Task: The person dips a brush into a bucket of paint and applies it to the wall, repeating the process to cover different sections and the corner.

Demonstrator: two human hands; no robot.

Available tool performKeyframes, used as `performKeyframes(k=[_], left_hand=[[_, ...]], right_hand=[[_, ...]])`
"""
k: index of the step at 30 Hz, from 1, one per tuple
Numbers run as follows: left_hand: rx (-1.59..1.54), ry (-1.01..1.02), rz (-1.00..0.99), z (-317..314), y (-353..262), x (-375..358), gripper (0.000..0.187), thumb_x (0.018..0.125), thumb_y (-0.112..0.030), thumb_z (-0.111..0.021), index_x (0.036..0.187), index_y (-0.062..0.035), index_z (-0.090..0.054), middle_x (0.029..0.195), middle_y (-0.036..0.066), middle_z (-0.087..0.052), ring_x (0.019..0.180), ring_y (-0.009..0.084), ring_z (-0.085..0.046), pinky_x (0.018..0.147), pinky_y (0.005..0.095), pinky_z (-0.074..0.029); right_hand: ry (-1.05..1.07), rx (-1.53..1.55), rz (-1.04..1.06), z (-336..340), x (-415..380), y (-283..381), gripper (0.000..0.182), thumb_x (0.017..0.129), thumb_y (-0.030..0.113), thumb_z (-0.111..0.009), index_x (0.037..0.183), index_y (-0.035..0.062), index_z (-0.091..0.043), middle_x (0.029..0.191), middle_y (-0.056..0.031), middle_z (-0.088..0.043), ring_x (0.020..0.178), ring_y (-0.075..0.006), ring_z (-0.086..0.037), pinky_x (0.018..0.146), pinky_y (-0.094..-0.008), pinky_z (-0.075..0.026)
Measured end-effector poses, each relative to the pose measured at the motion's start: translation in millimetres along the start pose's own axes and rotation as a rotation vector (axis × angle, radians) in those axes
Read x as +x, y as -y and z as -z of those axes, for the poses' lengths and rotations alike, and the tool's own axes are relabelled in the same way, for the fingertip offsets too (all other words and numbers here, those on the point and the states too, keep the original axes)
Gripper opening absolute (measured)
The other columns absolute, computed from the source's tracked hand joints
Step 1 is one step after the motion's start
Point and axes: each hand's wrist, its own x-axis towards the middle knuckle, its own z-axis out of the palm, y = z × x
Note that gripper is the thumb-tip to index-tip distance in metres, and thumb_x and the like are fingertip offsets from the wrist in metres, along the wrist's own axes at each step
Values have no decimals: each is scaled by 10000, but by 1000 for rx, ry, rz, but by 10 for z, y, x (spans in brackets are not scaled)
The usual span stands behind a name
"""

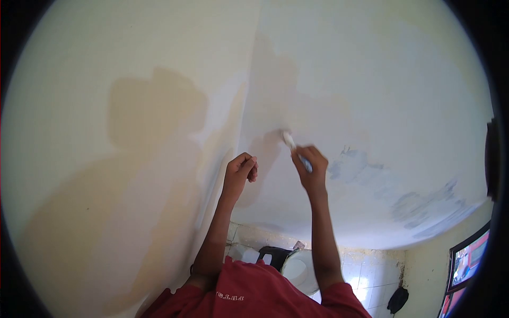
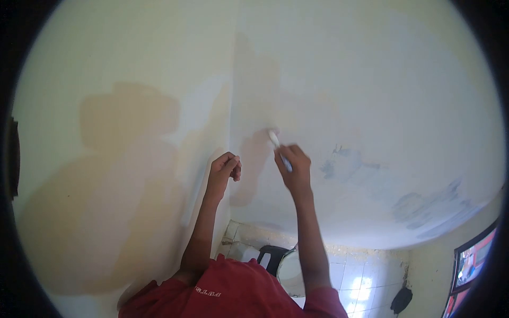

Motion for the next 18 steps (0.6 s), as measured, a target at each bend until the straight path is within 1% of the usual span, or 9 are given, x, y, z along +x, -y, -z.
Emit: performKeyframes(k=[2,5,7,8,10,11,13,15,18], left_hand=[[7,2,3,-1,7,-4,269,1000,-224,-551,788,-61,-564,631,11,-549,540,95,-526,527,255,-432],[-12,12,-9,6,22,-1,267,1001,-213,-556,784,-58,-562,631,8,-552,545,85,-525,523,243,-430],[-33,17,-12,11,36,28,266,1000,-205,-564,779,-57,-559,632,6,-554,551,75,-523,521,232,-426],[-35,18,-7,15,53,31,262,1000,-201,-564,781,-57,-561,634,5,-555,552,74,-522,522,230,-426],[-34,19,1,12,41,25,259,1000,-197,-564,783,-56,-563,636,4,-555,553,73,-521,523,229,-426],[-35,20,8,7,36,24,257,1000,-195,-563,784,-56,-564,637,4,-555,554,72,-520,525,229,-427],[-40,16,16,0,21,28,256,1000,-193,-562,785,-55,-566,638,3,-555,554,72,-519,526,228,-427],[-37,12,16,-3,15,33,254,1000,-194,-561,788,-54,-569,636,4,-554,553,73,-518,527,229,-429],[-16,13,0,-13,-35,19,265,1000,-222,-554,792,-58,-568,637,5,-551,542,89,-529,532,249,-445]], right_hand=[[13,25,105,-83,419,-71,144,805,17,-733,932,25,-665,832,-115,-639,685,-291,-638,598,-348,-496],[-29,63,188,-106,932,160,154,796,1,-739,932,31,-673,846,-126,-649,698,-282,-650,602,-340,-504],[-221,40,429,-129,1106,262,161,791,-21,-749,929,24,-680,857,-140,-658,699,-255,-661,598,-324,-514],[-220,43,427,-165,1101,260,161,791,-21,-749,929,24,-680,857,-140,-658,699,-255,-661,598,-324,-514],[-380,100,343,-251,1072,216,164,786,-47,-752,924,8,-685,852,-151,-662,694,-233,-666,592,-310,-523],[-380,101,342,-303,986,159,164,786,-47,-752,924,8,-685,852,-151,-662,694,-233,-666,592,-310,-523],[-408,89,224,-431,626,-5,164,785,-55,-752,927,-8,-683,828,-145,-658,680,-224,-658,581,-301,-519],[-354,40,161,-530,202,-79,168,788,-70,-733,940,-23,-677,810,-140,-648,666,-217,-642,578,-300,-507],[-248,89,-5,-642,-270,-45,170,796,-65,-725,952,-14,-681,809,-141,-640,653,-223,-633,575,-307,-500]])
